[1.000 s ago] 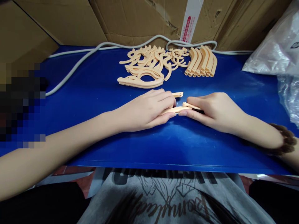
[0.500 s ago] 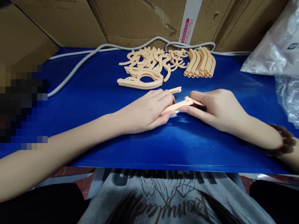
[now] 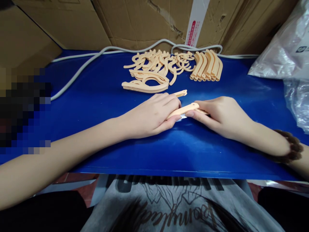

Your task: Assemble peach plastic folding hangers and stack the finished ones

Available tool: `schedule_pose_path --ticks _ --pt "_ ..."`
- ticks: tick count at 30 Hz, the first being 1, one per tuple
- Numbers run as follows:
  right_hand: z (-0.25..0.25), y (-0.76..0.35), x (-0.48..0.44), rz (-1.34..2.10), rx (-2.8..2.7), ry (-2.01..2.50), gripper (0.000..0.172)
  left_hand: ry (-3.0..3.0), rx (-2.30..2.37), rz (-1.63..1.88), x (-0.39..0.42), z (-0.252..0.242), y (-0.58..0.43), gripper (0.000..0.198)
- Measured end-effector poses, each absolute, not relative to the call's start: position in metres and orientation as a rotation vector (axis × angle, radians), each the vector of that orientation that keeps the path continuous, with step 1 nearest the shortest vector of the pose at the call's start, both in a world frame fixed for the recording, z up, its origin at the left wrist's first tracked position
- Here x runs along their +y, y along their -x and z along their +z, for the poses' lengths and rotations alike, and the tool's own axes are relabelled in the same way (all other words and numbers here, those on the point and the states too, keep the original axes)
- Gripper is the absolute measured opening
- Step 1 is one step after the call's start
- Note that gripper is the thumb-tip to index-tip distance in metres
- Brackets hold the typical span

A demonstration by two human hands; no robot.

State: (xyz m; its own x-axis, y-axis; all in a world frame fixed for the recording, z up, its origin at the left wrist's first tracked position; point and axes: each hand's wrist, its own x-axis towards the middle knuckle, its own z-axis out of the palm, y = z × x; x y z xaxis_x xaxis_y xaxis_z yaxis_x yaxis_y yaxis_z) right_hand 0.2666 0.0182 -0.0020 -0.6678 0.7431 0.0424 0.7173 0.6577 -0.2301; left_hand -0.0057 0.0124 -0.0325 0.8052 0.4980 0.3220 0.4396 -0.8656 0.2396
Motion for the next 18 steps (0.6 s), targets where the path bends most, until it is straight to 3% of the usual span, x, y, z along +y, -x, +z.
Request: schedule_pose_path --ticks 6,18 --pt "-0.0026 -0.2676 0.0218 0.241 -2.670 1.367 0.061 -2.876 0.709 0.570 0.0095 -0.0306 0.0047 0.052" --pt "0.0001 -0.2682 0.0242 0.385 -2.543 1.201 0.066 -2.972 0.734 0.603 0.0114 -0.0287 0.0064 0.051"
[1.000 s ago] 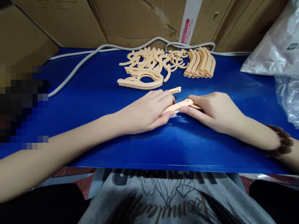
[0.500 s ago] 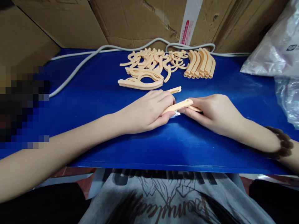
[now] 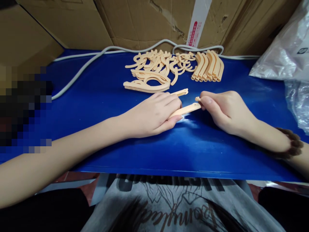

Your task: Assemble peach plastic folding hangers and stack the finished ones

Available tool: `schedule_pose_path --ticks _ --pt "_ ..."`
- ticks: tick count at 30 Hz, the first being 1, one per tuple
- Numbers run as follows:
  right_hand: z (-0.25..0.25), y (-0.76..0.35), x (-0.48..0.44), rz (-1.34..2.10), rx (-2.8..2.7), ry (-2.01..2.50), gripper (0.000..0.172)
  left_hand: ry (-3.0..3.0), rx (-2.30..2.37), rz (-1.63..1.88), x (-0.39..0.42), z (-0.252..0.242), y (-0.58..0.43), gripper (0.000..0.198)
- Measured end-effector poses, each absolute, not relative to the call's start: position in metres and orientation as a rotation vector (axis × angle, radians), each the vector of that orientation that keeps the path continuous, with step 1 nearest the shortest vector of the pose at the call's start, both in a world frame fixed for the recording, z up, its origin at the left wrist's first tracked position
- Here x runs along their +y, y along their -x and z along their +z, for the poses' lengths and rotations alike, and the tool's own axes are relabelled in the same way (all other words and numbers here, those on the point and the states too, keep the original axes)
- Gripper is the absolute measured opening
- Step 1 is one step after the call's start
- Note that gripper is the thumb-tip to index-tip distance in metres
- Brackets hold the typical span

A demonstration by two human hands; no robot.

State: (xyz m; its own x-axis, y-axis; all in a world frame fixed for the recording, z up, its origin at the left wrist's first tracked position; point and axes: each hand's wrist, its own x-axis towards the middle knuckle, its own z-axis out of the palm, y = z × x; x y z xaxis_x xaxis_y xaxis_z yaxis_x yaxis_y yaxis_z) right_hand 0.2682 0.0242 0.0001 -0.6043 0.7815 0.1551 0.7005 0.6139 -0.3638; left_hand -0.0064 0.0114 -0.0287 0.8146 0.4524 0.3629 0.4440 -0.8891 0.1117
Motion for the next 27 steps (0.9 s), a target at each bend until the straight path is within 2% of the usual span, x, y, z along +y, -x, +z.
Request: schedule_pose_path --ticks 12,27 --pt "-0.0011 -0.2681 0.0239 0.464 -2.712 1.095 0.073 -2.997 0.674 0.624 0.0110 -0.0310 0.0071 0.039" --pt "-0.0029 -0.2720 0.0241 0.467 -2.670 1.092 0.080 -3.071 0.625 0.658 0.0154 -0.0352 0.0099 0.039"
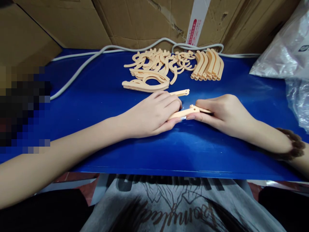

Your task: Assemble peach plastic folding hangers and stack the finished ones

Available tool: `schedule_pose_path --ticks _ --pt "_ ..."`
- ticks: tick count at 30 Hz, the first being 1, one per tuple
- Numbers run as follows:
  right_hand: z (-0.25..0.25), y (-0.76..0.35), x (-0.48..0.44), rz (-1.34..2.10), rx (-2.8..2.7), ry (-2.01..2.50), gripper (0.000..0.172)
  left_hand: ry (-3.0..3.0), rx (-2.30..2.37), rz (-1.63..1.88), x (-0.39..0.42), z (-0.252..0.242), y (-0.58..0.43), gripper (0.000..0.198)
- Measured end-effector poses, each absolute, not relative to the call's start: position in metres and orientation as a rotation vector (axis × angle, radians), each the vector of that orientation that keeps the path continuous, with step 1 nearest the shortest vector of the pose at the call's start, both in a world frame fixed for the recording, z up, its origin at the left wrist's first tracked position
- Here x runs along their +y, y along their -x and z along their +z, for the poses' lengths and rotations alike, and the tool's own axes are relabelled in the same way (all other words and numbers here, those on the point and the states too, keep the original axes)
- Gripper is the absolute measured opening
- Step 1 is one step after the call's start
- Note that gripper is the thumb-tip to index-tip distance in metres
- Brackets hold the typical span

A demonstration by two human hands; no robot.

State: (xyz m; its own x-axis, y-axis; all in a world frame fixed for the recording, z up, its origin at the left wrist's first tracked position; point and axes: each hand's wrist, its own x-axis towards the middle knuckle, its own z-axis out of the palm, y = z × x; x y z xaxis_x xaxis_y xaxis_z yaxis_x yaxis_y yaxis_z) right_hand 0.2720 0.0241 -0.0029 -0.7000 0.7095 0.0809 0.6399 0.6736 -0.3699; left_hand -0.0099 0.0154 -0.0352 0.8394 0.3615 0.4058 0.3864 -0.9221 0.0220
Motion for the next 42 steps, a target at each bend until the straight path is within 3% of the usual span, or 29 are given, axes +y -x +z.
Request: schedule_pose_path --ticks 42 --pt "-0.0037 -0.2662 0.0226 0.280 -2.812 1.272 0.080 3.004 -0.714 -0.504 0.0099 -0.0297 0.0091 0.038"
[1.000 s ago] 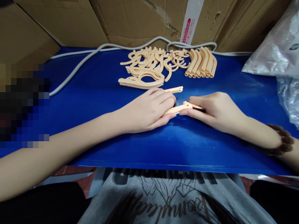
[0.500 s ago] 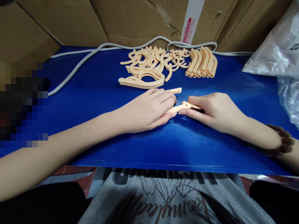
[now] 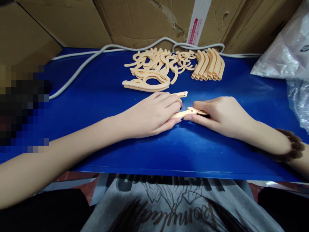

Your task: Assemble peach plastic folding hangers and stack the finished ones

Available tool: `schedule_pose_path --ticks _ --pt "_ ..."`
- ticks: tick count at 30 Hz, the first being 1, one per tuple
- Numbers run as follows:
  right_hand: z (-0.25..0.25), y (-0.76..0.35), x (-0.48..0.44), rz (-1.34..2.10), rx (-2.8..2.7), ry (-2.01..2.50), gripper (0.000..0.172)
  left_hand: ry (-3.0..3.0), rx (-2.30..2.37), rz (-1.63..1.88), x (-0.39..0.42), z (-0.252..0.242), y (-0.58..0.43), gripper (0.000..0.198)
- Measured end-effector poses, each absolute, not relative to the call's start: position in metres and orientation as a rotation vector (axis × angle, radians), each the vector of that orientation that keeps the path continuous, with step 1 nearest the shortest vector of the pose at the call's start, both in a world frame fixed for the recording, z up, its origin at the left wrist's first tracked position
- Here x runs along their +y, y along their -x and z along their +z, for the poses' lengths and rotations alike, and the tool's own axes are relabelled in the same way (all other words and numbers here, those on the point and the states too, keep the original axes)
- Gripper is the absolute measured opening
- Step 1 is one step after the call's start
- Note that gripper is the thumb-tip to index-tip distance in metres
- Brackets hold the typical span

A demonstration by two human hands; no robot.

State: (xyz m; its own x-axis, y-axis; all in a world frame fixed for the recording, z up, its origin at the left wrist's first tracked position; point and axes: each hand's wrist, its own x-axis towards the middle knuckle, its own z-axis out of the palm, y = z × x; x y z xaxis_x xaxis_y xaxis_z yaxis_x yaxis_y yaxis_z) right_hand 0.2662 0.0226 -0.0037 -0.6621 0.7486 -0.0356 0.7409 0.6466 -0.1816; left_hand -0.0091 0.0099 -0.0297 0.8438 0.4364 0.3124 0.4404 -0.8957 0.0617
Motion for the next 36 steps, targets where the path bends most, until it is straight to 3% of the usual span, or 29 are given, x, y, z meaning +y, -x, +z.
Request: schedule_pose_path --ticks 36 --pt "-0.0057 -0.2680 0.0233 0.238 -2.858 1.162 0.076 2.983 -0.664 -0.456 0.0053 -0.0246 0.0108 0.033"
